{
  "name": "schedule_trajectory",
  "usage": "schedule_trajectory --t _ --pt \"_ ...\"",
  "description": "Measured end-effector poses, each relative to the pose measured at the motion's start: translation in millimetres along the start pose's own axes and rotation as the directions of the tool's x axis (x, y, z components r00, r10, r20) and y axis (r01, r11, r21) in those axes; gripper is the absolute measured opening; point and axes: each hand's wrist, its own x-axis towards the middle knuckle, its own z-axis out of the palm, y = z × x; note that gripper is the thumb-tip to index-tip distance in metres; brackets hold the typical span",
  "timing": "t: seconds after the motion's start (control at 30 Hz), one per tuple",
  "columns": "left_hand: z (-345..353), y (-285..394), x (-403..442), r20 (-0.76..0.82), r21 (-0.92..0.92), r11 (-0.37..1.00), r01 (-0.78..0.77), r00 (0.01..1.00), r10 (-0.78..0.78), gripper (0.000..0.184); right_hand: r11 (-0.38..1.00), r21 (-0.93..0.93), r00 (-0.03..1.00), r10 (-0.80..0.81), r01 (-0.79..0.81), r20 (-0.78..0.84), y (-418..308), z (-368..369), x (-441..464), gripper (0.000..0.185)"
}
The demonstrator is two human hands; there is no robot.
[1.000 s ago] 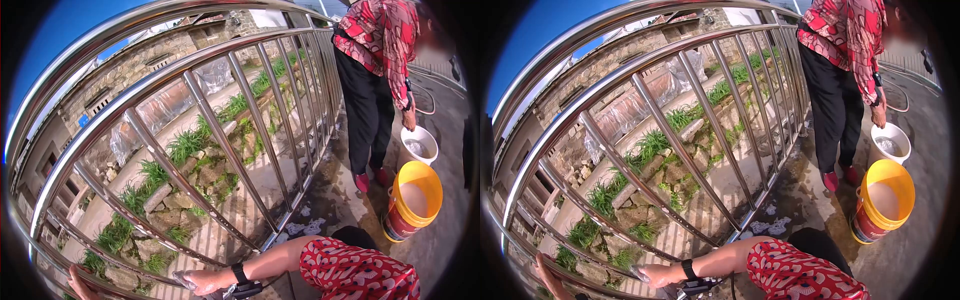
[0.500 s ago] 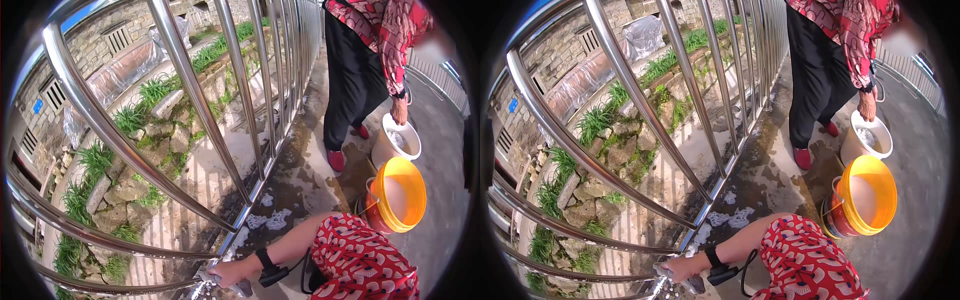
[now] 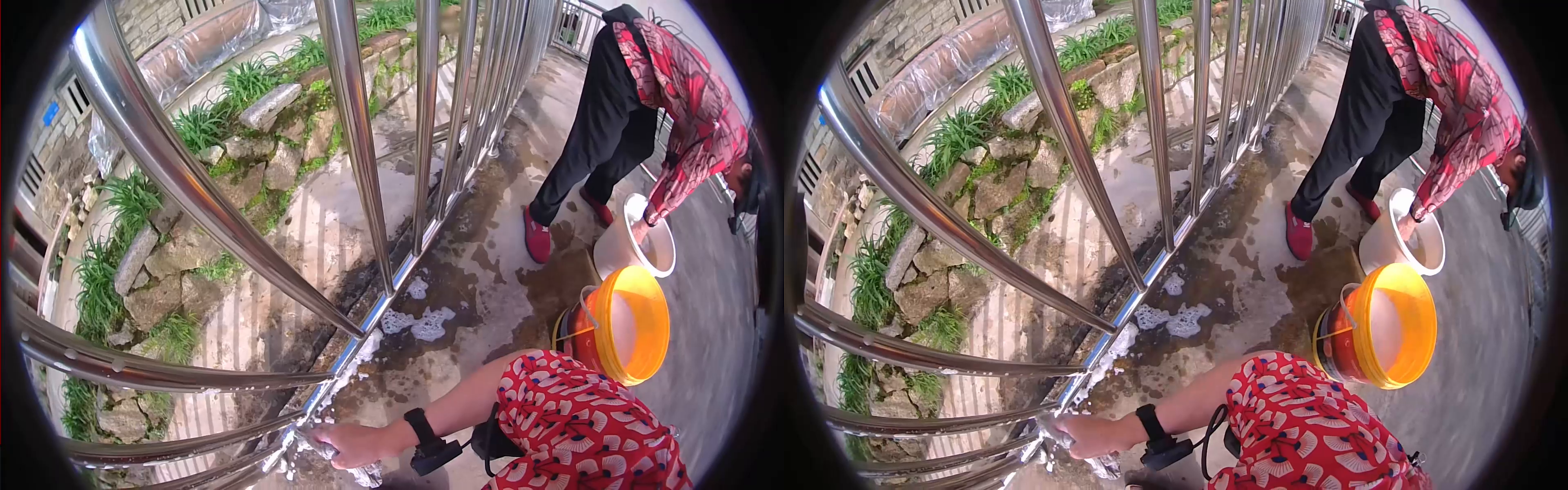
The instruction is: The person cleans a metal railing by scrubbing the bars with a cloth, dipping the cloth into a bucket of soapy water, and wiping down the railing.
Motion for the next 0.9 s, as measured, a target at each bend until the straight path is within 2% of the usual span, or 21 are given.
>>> schedule_trajectory --t 0.07,0.17,0.2,0.23,0.27,0.3,0.33,0.37,0.4,0.43,0.47,0.5,0.57,0.6,0.67,0.73,0.8,0.87,0.9 --pt "-12.2 0.3 4.9 0.002 -0.024 0.999 0.023 1.0 -0.023 0.043 0.985 -0.16 0.997 -0.071 0.067 -0.02 -9.0 12.6 1.7 0.052" --pt "-16.5 -3.7 11.9 0.031 -0.126 0.991 0.039 0.999 -0.036 0.041 0.991 -0.124 0.997 -0.062 0.057 -0.035 -15.0 28.3 -8.7 0.052" --pt "-14.9 -3.5 8.9 0.036 -0.095 0.994 0.062 0.998 -0.059 0.04 0.991 -0.108 0.997 -0.078 0.075 -0.021 -21.9 33.9 -11.3 0.052" --pt "-6.7 -7.1 4.2 -0.013 -0.149 0.981 0.126 0.991 -0.129 0.04 0.973 -0.181 0.981 -0.163 0.143 -0.102 -31.3 34.4 -21.2 0.053" --pt "-3.8 -6.3 5.1 -0.113 -0.179 0.972 0.152 0.978 -0.173 0.04 0.977 -0.129 0.978 -0.183 0.17 -0.099 -42.8 32.7 -25.4 0.043" --pt "16.3 -5.7 -4.4 -0.204 -0.231 0.971 0.059 0.973 -0.108 0.037 0.986 -0.041 0.979 -0.166 0.162 -0.118 -57.7 30.5 -27.3 0.042" --pt "7.2 -4.6 -3.5 -0.086 -0.223 0.969 0.109 0.988 -0.131 0.029 0.986 -0.006 0.977 -0.167 0.168 -0.133 -71.4 30.6 -28.6 0.041" --pt "7.4 -5.3 -1.2 0.003 -0.185 0.982 0.038 0.999 -0.038 0.023 0.988 0.122 0.989 -0.082 0.098 -0.126 -80.3 33.8 -29.5 0.041" --pt "22.8 2.1 -6.1 -0.004 -0.215 0.976 -0.019 1.0 0.018 0.02 0.968 -0.086 0.948 -0.25 0.238 -0.198 -90.8 35.1 -26.6 0.041" --pt "16.6 -1.5 -3.7 0.033 -0.199 0.98 0.002 0.999 0.004 0.019 0.972 -0.047 0.947 -0.235 0.23 -0.221 -93.0 42.0 -26.6 0.042" --pt "14.5 -2.3 -3.9 0.001 -0.129 0.991 0.031 1.0 -0.031 0.019 0.98 -0.022 0.94 -0.195 0.197 -0.28 -97.9 46.8 -27.9 0.043" --pt "15.3 -1.1 -4.7 0.006 -0.119 0.992 0.044 0.999 -0.044 0.019 0.976 -0.031 0.942 -0.214 0.213 -0.258 -114.2 53.5 -27.0 0.043" --pt "15.1 0.5 -4.4 0.013 -0.073 0.993 0.09 0.996 -0.089 0.018 0.969 0.031 0.9 -0.214 0.244 -0.38 -152.1 60.1 -32.3 0.042" --pt "13.0 1.1 -5.2 0.004 -0.024 0.993 0.116 0.993 -0.116 0.017 0.97 -0.003 0.9 -0.226 0.243 -0.372 -171.7 62.0 -34.9 0.042" --pt "13.4 9.0 -6.5 0.02 0.043 0.985 0.167 0.986 -0.168 0.018 0.888 -0.225 0.823 -0.458 0.402 -0.336 -217.5 70.0 -36.0 0.041" --pt "14.3 10.7 -6.7 0.017 -0.032 0.988 0.153 0.988 -0.152 0.019 0.816 -0.231 0.787 -0.574 0.529 -0.225 -291.5 73.6 -39.7 0.043" --pt "9.6 12.8 -6.5 0.057 -0.063 0.966 0.251 0.967 -0.247 0.02 0.715 -0.197 0.696 -0.699 0.671 -0.165 -351.3 78.9 -37.4 0.047" --pt "7.5 23.6 -6.5 0.104 -0.094 0.939 0.331 0.941 -0.321 0.023 0.716 -0.008 0.701 -0.686 0.698 -0.196 -409.5 87.7 -35.3 0.052" --pt "6.9 17.8 -7.9 0.125 -0.099 0.934 0.344 0.935 -0.331 0.025 0.751 0.146 0.758 -0.601 0.644 -0.252 -435.2 86.3 -34.5 0.051"
